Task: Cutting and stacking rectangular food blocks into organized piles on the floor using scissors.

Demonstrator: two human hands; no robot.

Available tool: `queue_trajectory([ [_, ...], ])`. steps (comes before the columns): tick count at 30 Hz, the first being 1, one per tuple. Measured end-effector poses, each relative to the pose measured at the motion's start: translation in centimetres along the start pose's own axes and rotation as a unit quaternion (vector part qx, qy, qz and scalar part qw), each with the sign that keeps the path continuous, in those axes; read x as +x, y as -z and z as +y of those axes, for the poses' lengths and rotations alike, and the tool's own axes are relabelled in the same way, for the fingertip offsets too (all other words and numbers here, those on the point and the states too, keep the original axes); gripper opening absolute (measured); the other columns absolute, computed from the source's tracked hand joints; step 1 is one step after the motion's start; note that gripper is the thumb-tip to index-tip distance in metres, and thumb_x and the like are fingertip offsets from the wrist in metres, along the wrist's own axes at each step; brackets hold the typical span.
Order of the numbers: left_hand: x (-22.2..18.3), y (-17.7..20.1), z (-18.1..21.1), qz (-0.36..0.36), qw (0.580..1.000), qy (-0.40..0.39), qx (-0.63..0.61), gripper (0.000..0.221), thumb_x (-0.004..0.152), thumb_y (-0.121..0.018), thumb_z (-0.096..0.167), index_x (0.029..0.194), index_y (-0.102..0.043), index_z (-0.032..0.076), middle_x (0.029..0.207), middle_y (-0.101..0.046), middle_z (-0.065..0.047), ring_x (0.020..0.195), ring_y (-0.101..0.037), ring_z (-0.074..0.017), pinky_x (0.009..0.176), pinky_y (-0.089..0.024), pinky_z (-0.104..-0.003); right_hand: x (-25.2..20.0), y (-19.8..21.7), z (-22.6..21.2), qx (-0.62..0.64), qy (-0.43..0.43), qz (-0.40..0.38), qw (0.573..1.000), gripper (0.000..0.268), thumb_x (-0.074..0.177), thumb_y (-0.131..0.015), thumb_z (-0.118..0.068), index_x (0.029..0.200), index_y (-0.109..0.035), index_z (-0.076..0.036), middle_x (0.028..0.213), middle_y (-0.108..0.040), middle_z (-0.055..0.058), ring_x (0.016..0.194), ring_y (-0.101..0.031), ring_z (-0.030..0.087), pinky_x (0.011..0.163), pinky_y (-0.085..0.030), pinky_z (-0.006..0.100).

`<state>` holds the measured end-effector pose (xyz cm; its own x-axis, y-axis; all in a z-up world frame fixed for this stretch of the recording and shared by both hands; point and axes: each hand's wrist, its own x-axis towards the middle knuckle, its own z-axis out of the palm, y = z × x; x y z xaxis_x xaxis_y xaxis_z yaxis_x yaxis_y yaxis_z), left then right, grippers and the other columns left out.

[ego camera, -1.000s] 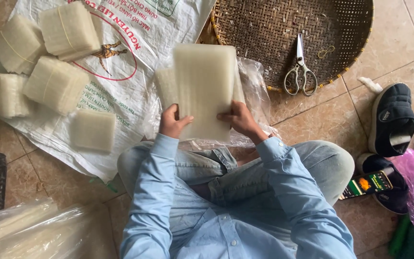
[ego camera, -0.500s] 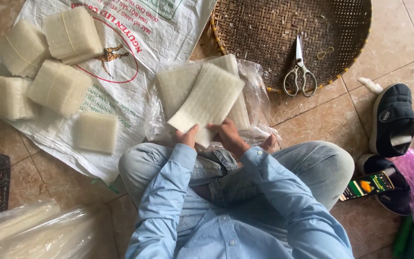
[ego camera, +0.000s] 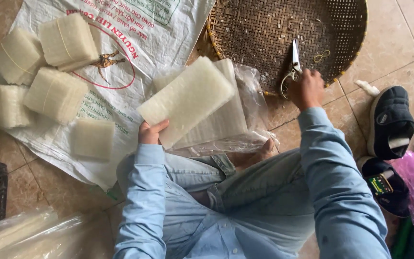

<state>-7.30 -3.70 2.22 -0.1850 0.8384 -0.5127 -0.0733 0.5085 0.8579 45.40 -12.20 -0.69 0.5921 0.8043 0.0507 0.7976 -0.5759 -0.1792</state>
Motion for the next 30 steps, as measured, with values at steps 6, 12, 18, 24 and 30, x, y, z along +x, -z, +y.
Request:
queue_trajectory([
  [6,-0.9,-0.3,2.1,-0.027,0.997,0.013,-0.070,0.041,0.064,-0.090,-0.004,0.100,-0.073,0.005,0.087,-0.074,-0.013,0.078,-0.076,-0.0276,0.073,-0.063,-0.042,-0.6,1.4,1.1,-0.078,-0.026,-0.073,0.994,0.042,0.084,-0.076,-0.039,0.105,-0.069,-0.004,0.109,-0.057,0.017,0.099,-0.061,0.048,0.073,-0.057,0.058],
  [12,-1.6,-0.5,2.8,-0.058,0.993,-0.037,-0.093,0.037,0.065,-0.086,-0.008,0.097,-0.075,0.007,0.085,-0.075,-0.011,0.077,-0.076,-0.0262,0.071,-0.064,-0.042,0.9,-1.9,2.6,-0.035,-0.030,-0.114,0.992,0.044,0.085,-0.076,-0.044,0.103,-0.065,-0.006,0.094,-0.071,0.019,0.092,-0.072,0.046,0.073,-0.058,0.056],
  [18,-0.2,-0.1,1.8,-0.068,0.991,-0.058,-0.096,0.038,0.065,-0.087,-0.006,0.099,-0.076,0.008,0.085,-0.076,-0.012,0.076,-0.076,-0.0281,0.070,-0.065,-0.046,-1.4,2.3,0.9,0.302,-0.121,-0.136,0.936,0.019,0.078,-0.077,-0.022,0.096,-0.075,-0.015,0.077,-0.067,0.011,0.073,-0.069,0.028,0.064,-0.055,0.041],
  [24,0.3,0.7,4.8,-0.048,0.990,-0.058,-0.118,0.033,0.069,-0.086,-0.004,0.098,-0.075,0.007,0.083,-0.075,-0.012,0.075,-0.076,-0.0286,0.070,-0.065,-0.044,-13.1,17.3,-14.4,0.608,-0.130,-0.265,0.737,0.029,0.080,-0.055,-0.015,0.096,-0.068,0.006,0.072,-0.062,0.018,0.068,-0.060,0.021,0.061,-0.043,0.023],
  [30,2.3,1.7,2.9,-0.030,0.982,-0.021,-0.187,0.033,0.068,-0.087,-0.004,0.098,-0.075,0.006,0.084,-0.075,-0.015,0.076,-0.077,-0.0353,0.069,-0.065,-0.047,-19.4,1.2,-10.5,0.721,-0.243,-0.644,0.080,0.043,0.101,-0.061,-0.030,0.132,-0.057,-0.003,0.104,-0.059,0.014,0.088,-0.057,0.028,0.074,-0.052,0.047],
])
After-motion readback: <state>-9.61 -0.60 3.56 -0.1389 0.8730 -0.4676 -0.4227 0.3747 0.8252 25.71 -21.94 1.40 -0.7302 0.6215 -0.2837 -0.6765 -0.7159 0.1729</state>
